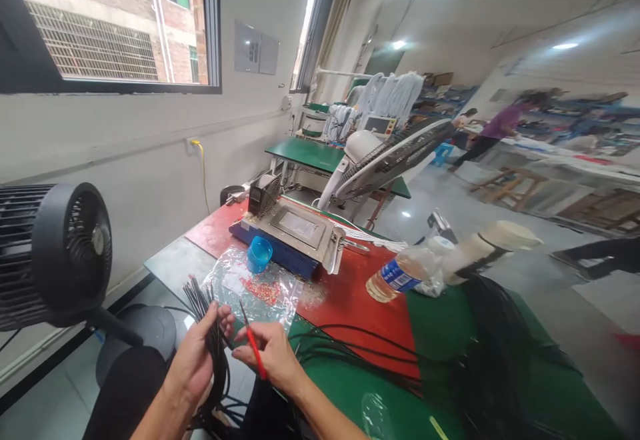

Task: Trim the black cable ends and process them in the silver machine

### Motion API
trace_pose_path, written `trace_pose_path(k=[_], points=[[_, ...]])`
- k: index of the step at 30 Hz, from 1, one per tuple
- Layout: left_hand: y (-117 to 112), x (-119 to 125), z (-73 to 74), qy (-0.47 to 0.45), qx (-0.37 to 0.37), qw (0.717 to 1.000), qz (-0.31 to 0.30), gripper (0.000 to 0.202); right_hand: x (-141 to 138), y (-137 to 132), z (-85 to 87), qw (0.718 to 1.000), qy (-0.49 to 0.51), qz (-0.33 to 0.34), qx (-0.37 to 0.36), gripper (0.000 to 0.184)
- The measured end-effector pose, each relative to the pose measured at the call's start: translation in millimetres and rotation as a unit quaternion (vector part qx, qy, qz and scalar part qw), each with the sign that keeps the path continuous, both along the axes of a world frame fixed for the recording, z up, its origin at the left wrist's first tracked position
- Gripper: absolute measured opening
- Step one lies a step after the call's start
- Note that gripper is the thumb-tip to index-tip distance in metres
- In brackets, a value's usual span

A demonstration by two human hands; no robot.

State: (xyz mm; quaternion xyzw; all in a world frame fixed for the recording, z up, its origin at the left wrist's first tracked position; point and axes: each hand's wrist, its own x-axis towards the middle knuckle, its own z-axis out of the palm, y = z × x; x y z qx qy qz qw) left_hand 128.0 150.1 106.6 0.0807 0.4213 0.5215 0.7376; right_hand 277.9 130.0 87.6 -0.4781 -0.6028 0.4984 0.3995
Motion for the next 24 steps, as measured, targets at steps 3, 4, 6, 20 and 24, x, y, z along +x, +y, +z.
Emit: trace_pose_path(k=[3,4,6,20,24], points=[[1.5,-1.6,-1.4,-0.046,-0.022,0.998,0.034,0.013,-6.2,-4.8,-0.4,1.0,-0.025,0.016,0.009,0.037],[0.5,-1.6,-1.2,-0.05,-0.022,0.998,0.035,0.013,-6.8,-5.2,-0.4,1.0,-0.023,0.007,0.003,0.037],[-2.7,-0.9,0.0,-0.039,-0.022,0.998,0.032,0.011,-6.0,-4.8,-1.2,1.0,-0.016,-0.009,-0.01,0.038],[-11.5,0.5,2.4,0.185,0.093,0.973,-0.105,0.032,12.9,8.1,-7.6,0.982,0.147,-0.053,-0.109,0.038],[-18.9,9.0,-6.2,0.22,0.096,0.95,-0.2,0.038,19.8,10.9,-1.2,0.964,0.226,-0.03,-0.135,0.045]])
